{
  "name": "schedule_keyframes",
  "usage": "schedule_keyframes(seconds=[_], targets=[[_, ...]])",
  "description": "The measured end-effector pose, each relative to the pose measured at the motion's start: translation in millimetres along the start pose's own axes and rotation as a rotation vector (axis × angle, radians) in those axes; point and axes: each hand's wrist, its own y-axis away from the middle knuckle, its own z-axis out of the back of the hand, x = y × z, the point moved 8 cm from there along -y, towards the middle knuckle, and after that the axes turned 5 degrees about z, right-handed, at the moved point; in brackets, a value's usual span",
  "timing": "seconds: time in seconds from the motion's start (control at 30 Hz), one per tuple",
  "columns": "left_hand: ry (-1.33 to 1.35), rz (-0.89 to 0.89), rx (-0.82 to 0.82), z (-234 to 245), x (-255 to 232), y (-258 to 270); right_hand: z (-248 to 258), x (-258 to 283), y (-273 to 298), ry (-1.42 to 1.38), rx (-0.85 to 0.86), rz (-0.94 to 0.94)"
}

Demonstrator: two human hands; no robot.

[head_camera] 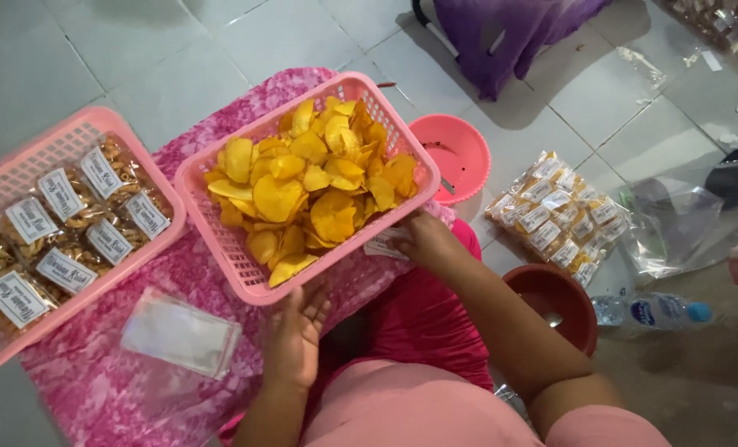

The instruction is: Packing chips into small plastic bags using a spoon and tongs at a manual packaging station.

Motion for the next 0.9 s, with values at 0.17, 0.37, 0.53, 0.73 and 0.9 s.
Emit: schedule_keyframes(seconds=[0.17,0.37,0.53,0.73,0.9], targets=[[-0.528,-0.158,0.111,-16.4,33.2,-2.4,32.6,43.0,33.1,-0.071,-0.169,0.229],[-1.26,-0.88,0.247,-93.1,22.2,13.7,46.4,64.3,45.4,0.204,-0.345,0.573],[-1.352,-0.905,0.225,-107.0,37.6,-12.0,11.9,33.4,32.8,0.323,-0.351,0.567],[-1.452,-0.958,0.14,-84.1,62.6,-51.3,5.1,28.3,30.7,0.326,-0.407,0.585],[-1.433,-0.985,0.126,-99.4,38.2,-30.7,20.1,28.4,37.2,0.157,-0.348,0.66]])
